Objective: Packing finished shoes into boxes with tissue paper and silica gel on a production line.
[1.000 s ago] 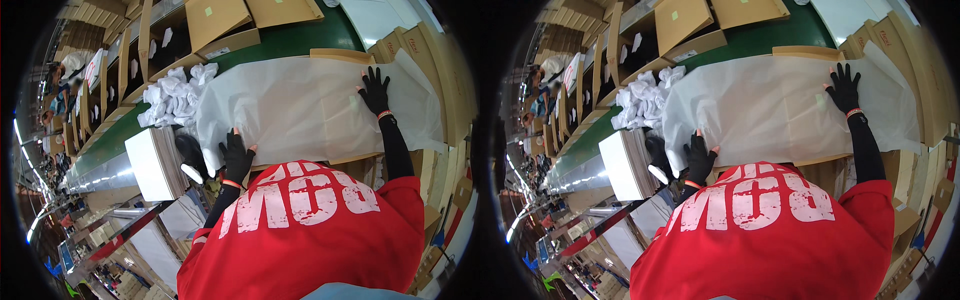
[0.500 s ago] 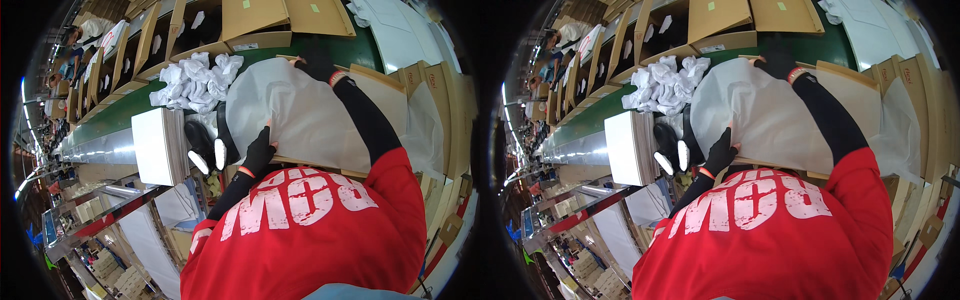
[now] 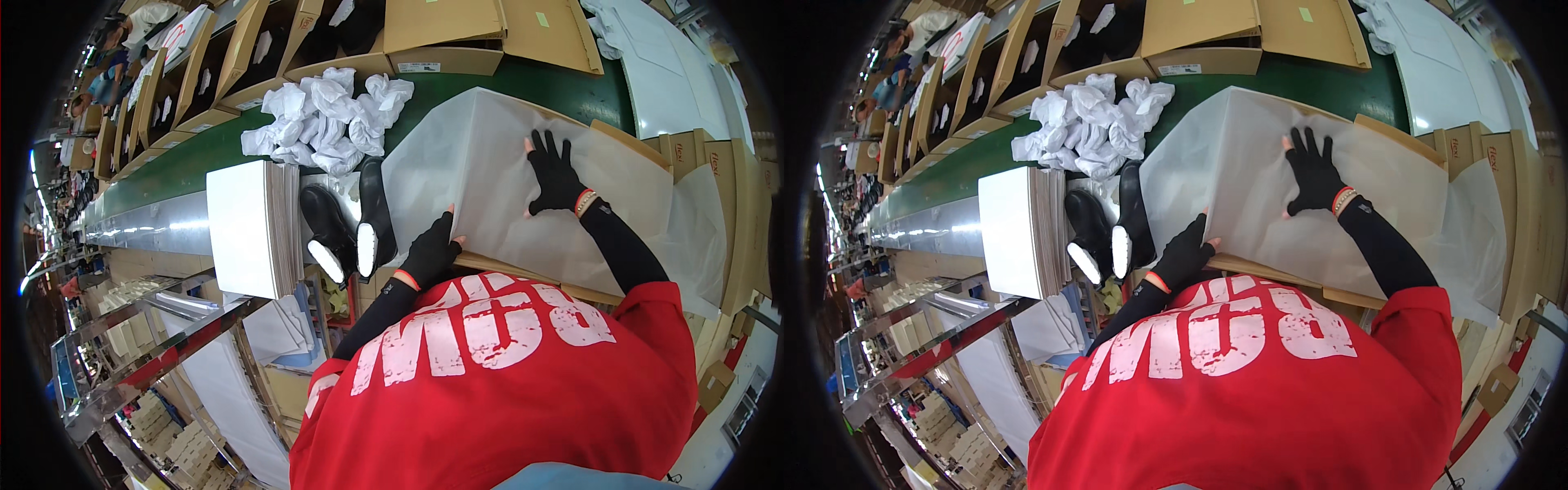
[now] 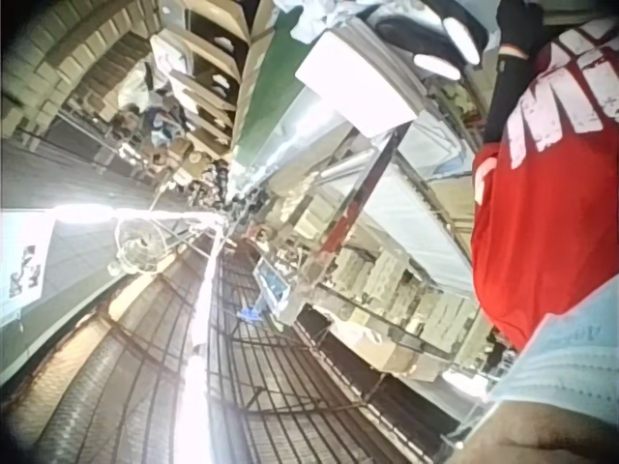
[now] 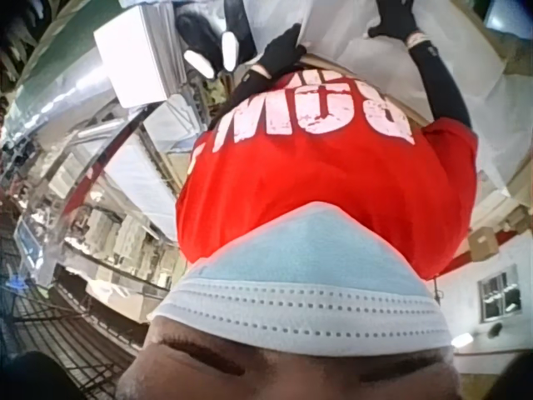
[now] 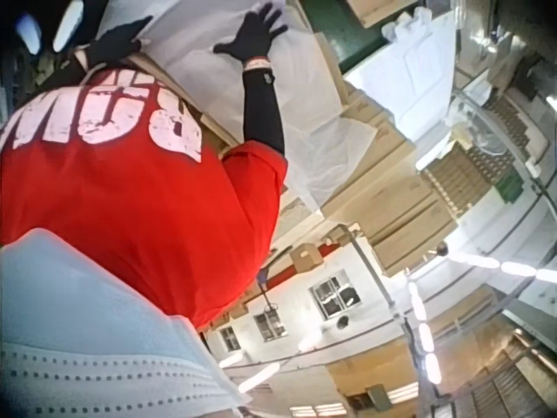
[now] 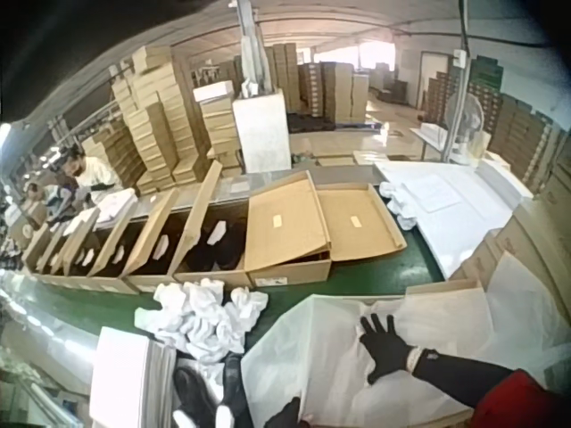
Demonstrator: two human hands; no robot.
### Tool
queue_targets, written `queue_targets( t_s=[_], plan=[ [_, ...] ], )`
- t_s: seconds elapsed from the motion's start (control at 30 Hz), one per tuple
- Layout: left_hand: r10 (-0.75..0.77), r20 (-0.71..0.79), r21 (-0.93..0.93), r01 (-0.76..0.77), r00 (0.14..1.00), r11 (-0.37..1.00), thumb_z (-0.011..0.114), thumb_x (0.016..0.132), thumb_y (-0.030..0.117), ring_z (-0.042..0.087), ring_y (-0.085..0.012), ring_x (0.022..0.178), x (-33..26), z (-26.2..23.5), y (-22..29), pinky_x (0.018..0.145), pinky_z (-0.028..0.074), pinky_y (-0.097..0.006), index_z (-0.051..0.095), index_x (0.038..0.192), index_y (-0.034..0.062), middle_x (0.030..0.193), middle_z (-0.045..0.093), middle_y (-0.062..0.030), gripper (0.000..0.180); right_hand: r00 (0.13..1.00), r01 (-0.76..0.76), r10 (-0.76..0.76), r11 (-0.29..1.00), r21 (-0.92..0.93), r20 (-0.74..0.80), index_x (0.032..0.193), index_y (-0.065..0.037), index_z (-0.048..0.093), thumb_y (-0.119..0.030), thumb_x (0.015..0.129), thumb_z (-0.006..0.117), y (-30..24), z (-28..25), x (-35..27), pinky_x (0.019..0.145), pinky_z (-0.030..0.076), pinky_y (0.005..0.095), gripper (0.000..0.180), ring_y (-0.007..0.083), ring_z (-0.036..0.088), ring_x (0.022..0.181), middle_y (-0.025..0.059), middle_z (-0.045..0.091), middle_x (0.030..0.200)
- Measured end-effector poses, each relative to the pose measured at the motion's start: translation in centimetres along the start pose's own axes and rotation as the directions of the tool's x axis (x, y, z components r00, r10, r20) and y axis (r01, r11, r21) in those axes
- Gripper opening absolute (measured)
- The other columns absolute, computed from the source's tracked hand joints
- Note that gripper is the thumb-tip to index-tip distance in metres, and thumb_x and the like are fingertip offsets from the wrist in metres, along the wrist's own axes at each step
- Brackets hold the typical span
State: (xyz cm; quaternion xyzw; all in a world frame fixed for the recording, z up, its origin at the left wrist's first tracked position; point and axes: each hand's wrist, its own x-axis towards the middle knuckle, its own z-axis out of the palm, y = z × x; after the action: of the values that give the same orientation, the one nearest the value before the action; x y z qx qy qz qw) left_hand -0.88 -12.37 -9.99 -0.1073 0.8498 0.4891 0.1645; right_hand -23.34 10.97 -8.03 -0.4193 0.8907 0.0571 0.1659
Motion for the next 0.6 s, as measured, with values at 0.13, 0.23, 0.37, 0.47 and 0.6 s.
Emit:
queue_targets(
  t_s=[0.13, 0.23, 0.37, 0.47, 0.6],
  plan=[
    [0.070, 0.061, 0.051, -0.074, 0.996, 0.996, 0.058, 0.088, 0.030, 0.061, -0.0404, 0.099, 1.1, -0.2, -0.3, 0.084, 0.048, -0.043, 0.023, 0.147, 0.0037, 0.119, 0.056, -0.0266, 0.074, 0.996, -0.044, 0.041, 0.998, 0.043, 0.076, 0.148, 0.000, 0.012, -0.061, 0.036, 0.085, 1.1, 6.2, 2.3, 0.107, 0.012, 0.0667, 0.147, 0.0468, 0.013, 0.140, 0.0277, 0.014, 0.152],
    [-0.036, 0.171, 0.103, 0.018, 0.985, 0.995, 0.059, 0.088, 0.035, 0.059, -0.0397, 0.108, 1.6, -1.0, 0.2, 0.092, 0.046, -0.041, 0.020, 0.149, 0.0066, 0.127, 0.053, -0.0276, 0.077, 0.988, -0.100, 0.102, 0.995, -0.021, 0.118, 0.148, -0.002, 0.015, -0.059, 0.038, 0.086, -0.1, 6.0, 3.9, 0.106, 0.015, 0.0674, 0.142, 0.0456, 0.015, 0.140, 0.0270, 0.017, 0.151],
    [0.015, 0.084, 0.080, -0.021, 0.996, 0.997, 0.061, 0.088, 0.038, 0.061, -0.0373, 0.106, 0.8, -0.5, -0.5, 0.090, 0.047, -0.039, 0.022, 0.148, 0.0078, 0.126, 0.055, -0.0255, 0.078, 0.987, -0.105, 0.106, 0.994, -0.012, 0.118, 0.147, -0.002, 0.016, -0.056, 0.040, 0.086, -1.3, 5.2, 1.8, 0.105, 0.016, 0.0690, 0.139, 0.0456, 0.015, 0.140, 0.0266, 0.016, 0.151],
    [0.051, 0.010, 0.126, -0.051, 0.999, 0.991, 0.065, 0.087, 0.036, 0.063, -0.0328, 0.102, -1.6, -2.9, 1.5, 0.087, 0.048, -0.036, 0.027, 0.147, 0.0077, 0.127, 0.055, -0.0239, 0.076, 0.971, -0.166, 0.172, 0.985, -0.052, 0.163, 0.148, -0.003, 0.015, -0.056, 0.041, 0.086, -2.0, 6.2, 1.0, 0.104, 0.016, 0.0712, 0.139, 0.0458, 0.013, 0.140, 0.0264, 0.015, 0.152],
    [0.272, -0.643, 0.240, -0.149, 0.716, 0.959, 0.073, 0.080, 0.017, 0.064, -0.0233, 0.088, -8.5, -9.7, -1.3, 0.074, 0.051, -0.033, 0.045, 0.137, 0.0047, 0.114, 0.061, -0.0156, 0.064, 0.989, -0.144, 0.139, 0.986, 0.088, 0.057, 0.149, -0.004, 0.014, -0.052, 0.048, 0.085, -6.0, 2.9, -0.5, 0.102, 0.018, 0.0719, 0.132, 0.0466, 0.011, 0.141, 0.0258, 0.011, 0.153]
  ],
)
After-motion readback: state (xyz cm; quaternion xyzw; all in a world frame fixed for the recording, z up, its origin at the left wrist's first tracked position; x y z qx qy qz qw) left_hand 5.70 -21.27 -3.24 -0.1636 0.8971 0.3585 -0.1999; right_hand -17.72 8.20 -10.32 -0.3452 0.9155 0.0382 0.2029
